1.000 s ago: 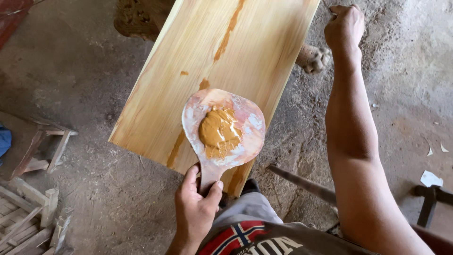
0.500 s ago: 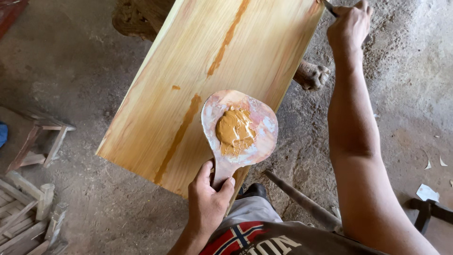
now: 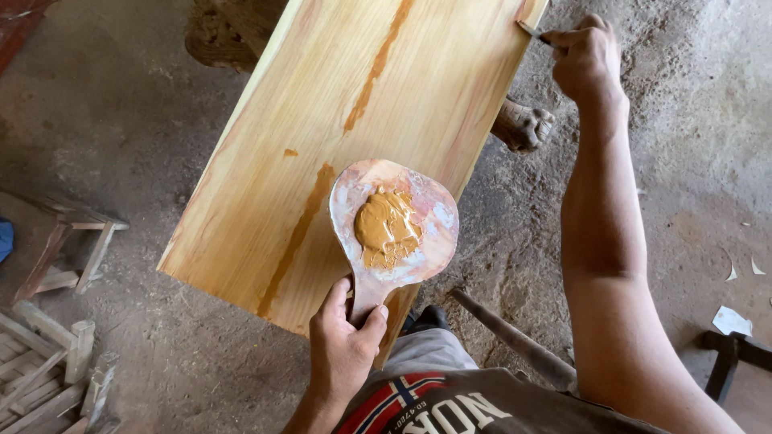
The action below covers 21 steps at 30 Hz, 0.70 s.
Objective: The person holds a paddle holding wood filler in one hand and uses a small spatula to press filler into cracks and gaps on a wooden board, working along several cracks. They then walk across the workshop and handle a piece of kraft paper.
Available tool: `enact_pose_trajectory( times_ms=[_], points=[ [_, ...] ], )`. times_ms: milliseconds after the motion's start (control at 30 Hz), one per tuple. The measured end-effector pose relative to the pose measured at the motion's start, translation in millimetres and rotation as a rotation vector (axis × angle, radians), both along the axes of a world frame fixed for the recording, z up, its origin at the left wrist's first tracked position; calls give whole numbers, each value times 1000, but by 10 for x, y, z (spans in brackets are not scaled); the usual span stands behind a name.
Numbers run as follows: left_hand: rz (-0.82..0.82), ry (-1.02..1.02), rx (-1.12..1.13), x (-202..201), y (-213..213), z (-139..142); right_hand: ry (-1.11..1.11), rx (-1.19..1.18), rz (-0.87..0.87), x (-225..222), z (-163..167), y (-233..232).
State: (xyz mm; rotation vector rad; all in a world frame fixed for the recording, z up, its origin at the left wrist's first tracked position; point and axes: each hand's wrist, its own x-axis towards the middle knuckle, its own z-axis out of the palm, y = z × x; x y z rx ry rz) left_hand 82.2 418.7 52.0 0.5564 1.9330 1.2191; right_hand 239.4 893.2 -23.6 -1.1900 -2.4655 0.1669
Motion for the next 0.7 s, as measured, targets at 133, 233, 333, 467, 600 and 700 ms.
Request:
enact_pose_trajectory(
  times_ms=[133, 233, 333, 467, 600, 700],
  points=[
    [-17, -6, 78, -14, -33, 14, -8, -86, -47, -60, 133, 27],
    [-1, 14, 98, -8, -57, 12, 30, -165, -171, -168, 201, 181],
    [4, -4, 105, 11, -62, 7, 71, -110, -167, -225, 189, 304],
    [25, -24, 42, 26, -91, 25, -6, -50, -11, -168, 55, 225],
    [52, -98, -39, 18, -94, 52, -32, -10, 35, -21, 20, -47],
    [32, -68, -27, 16, -119, 69, -63, -235, -17, 27, 141, -172]
  ],
)
